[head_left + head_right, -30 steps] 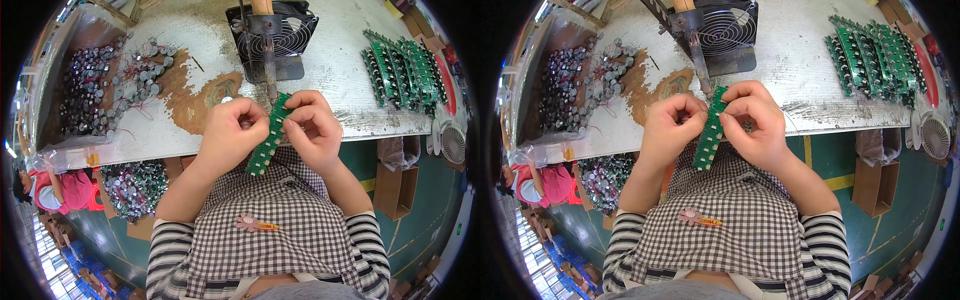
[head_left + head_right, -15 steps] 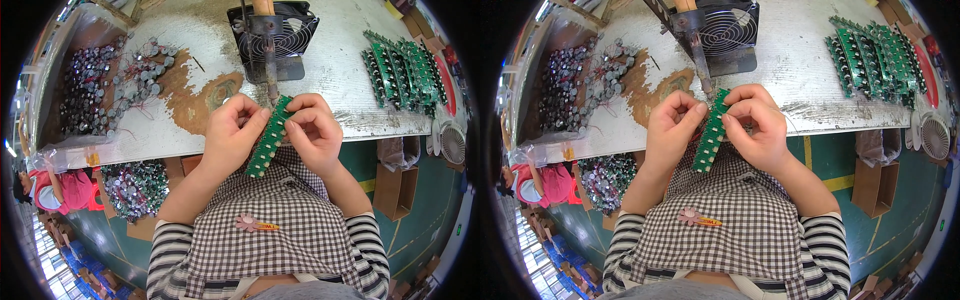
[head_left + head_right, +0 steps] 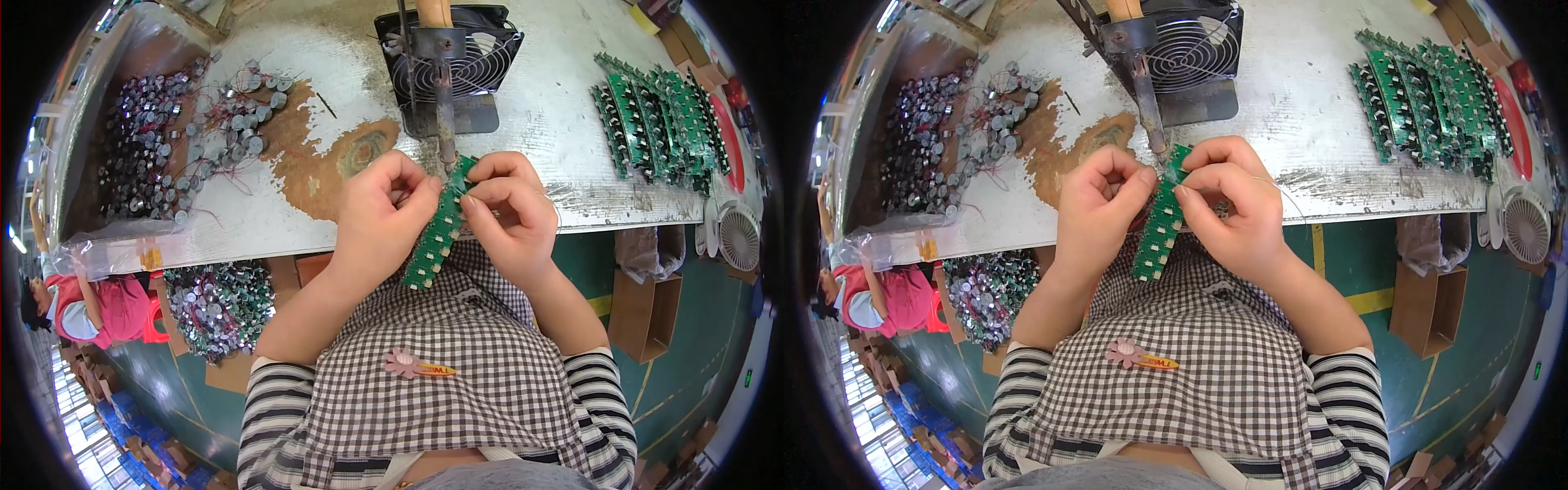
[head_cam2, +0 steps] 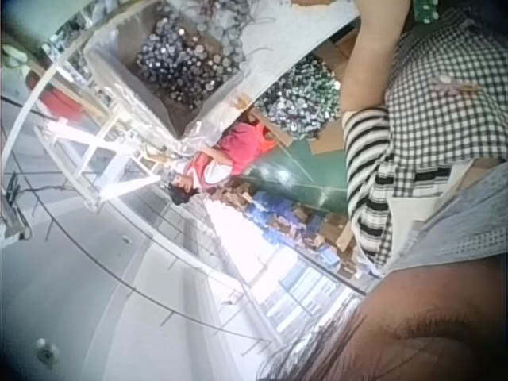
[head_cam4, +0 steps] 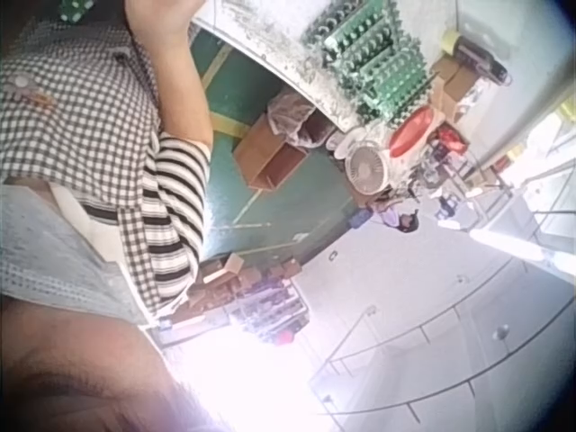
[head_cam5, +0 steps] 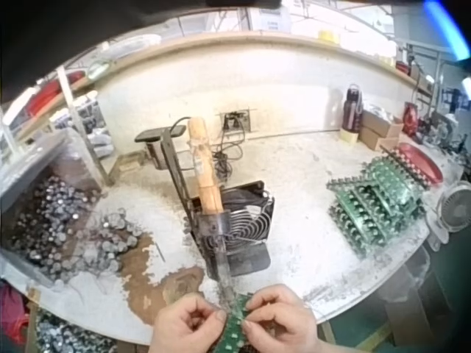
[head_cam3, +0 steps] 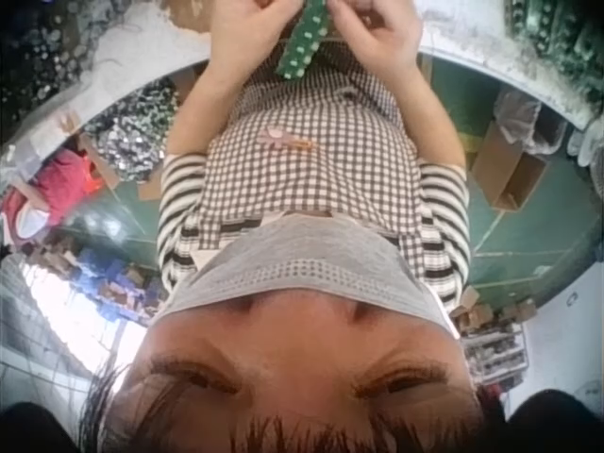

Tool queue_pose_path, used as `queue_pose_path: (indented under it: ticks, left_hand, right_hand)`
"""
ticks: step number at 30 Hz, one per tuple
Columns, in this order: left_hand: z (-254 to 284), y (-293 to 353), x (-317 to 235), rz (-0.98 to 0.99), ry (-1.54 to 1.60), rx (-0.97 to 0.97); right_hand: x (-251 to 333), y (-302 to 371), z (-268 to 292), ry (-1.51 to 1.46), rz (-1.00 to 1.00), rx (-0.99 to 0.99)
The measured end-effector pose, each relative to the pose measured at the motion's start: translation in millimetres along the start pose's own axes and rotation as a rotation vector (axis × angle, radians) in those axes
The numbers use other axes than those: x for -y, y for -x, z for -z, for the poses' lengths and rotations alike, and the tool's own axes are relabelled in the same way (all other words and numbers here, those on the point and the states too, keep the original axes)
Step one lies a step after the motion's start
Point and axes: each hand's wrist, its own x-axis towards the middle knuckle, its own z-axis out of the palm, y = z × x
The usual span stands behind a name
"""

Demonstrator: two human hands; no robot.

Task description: The person manually assembles electronic components and small motors onto a printed circuit board by hand, connecting them with wires.

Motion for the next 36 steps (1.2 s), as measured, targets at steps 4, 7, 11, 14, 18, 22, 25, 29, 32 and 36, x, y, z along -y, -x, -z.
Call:
queue_pose_path:
  ticks: [4,7,11,14,18,22,25,29,32,36]
  left_hand:
    - [2,4,3,-0.004,-0.044,-0.02]
    - [5,6,8,-0.11,-0.115,0.007]
    - [32,-3,-13,-0.147,-0.254,0.084]
    - [83,-19,-17,-0.511,-0.399,-0.508]
    - [162,-31,-17,-0.507,-0.83,-0.915]
    - [191,-56,-2,-0.12,-0.896,-0.78]
    - [202,-79,8,-0.149,-0.412,-0.728]
    - [187,-86,0,-0.222,0.284,-0.555]
    - [181,-81,-14,-0.441,0.004,-0.592]
    - [152,-55,-41,-1.163,-1.097,-0.759]
  right_hand:
    - [4,4,-1,-0.027,-0.053,0.009]
    - [3,7,0,0.049,-0.045,0.017]
    - [-2,12,5,0.026,-0.087,-0.059]
    - [-10,10,7,0.033,-0.096,-0.084]
    - [-9,8,4,0.018,-0.105,-0.075]
    - [-8,6,3,-0.01,-0.117,-0.073]
    - [-10,6,2,-0.026,-0.111,-0.076]
    - [-11,8,4,-0.026,-0.126,-0.067]
    - [-10,8,5,-0.005,-0.11,-0.046]
    - [-14,9,5,-0.01,-0.074,-0.05]
